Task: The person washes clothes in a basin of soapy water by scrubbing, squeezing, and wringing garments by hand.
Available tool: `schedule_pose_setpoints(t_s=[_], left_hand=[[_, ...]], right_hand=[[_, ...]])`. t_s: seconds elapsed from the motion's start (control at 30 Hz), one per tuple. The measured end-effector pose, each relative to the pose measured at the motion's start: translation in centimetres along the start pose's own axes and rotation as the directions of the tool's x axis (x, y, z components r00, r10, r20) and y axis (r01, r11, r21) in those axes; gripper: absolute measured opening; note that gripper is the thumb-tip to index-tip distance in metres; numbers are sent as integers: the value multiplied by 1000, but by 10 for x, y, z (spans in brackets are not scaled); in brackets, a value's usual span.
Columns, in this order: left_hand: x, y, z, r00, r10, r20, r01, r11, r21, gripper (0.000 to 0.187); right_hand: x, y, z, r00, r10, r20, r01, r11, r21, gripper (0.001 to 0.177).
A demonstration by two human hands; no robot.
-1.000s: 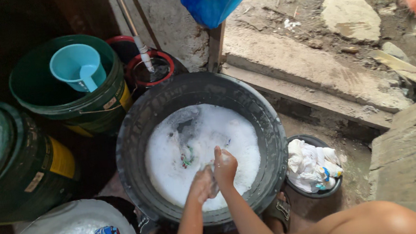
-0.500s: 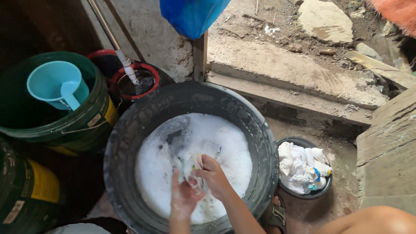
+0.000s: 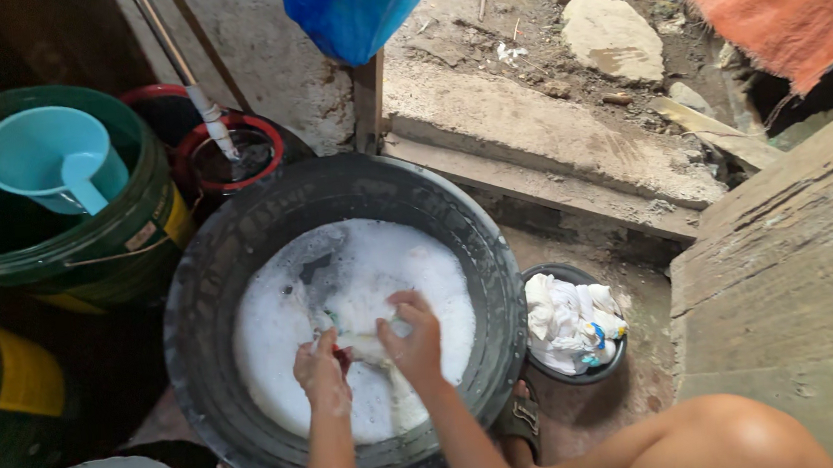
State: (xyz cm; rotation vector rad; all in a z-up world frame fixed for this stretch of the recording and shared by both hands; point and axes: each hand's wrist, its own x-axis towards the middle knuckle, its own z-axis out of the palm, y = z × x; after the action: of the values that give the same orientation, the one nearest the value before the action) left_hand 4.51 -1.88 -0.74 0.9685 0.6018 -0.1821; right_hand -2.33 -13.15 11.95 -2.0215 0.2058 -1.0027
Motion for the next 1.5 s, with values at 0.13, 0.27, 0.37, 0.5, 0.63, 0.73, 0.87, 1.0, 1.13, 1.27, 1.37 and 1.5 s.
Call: schedule_pose_setpoints(t_s=[0.13, 0.27, 0.37, 0.5, 0.63, 0.73, 0.87, 1.0, 1.13, 1.27, 1.37, 1.5], left_hand=[[18, -32, -10, 951, -147, 274, 225, 933, -281, 24], [-7, -38, -7, 916, -71, 395, 140, 979, -148, 39], [-34, 6, 10, 866, -278, 416, 32, 860, 509, 41], [-65, 61, 25, 722, -306, 620, -186, 777, 601, 43], [-74, 94, 17, 833, -331, 444, -231, 522, 821, 46], [-66, 79, 10, 822, -85, 563, -439, 537, 721, 52], [-43, 57, -6, 822, -195, 535, -139, 842, 521, 35], [-22, 48, -16, 823, -50, 566, -161, 934, 318, 42], [-28, 55, -9, 894, -226, 388, 10, 874, 486, 31], [-55, 58, 2, 750, -456, 479, -164, 574, 802, 52], [-63, 65, 13, 718, -347, 603, -323, 601, 731, 39], [-59, 87, 25, 723, -221, 655, -389, 654, 649, 30]], right_hand=[[-29, -12, 38, 989, 4, 148, -28, 987, 161, 15], [-40, 38, 62, 977, 207, 43, -211, 973, 97, 15], [-16, 111, 46, 839, 544, -26, -540, 837, 87, 27], [17, 129, -13, 307, 743, 595, -884, -8, 466, 41], [30, 82, -48, 456, 505, 733, -836, -41, 548, 42], [33, 63, -56, 538, 312, 783, -843, 193, 502, 51], [25, 62, -55, 378, 448, 810, -917, 303, 260, 53], [3, 92, -41, 261, 671, 694, -759, 586, -282, 42], [-6, 107, -23, 436, 646, 626, -516, 750, -415, 51], [7, 62, -24, 441, 537, 719, -828, 553, 95, 32], [28, 26, -28, 446, 370, 815, -832, 508, 225, 39], [21, 34, -28, 403, 278, 872, -806, 559, 194, 43]])
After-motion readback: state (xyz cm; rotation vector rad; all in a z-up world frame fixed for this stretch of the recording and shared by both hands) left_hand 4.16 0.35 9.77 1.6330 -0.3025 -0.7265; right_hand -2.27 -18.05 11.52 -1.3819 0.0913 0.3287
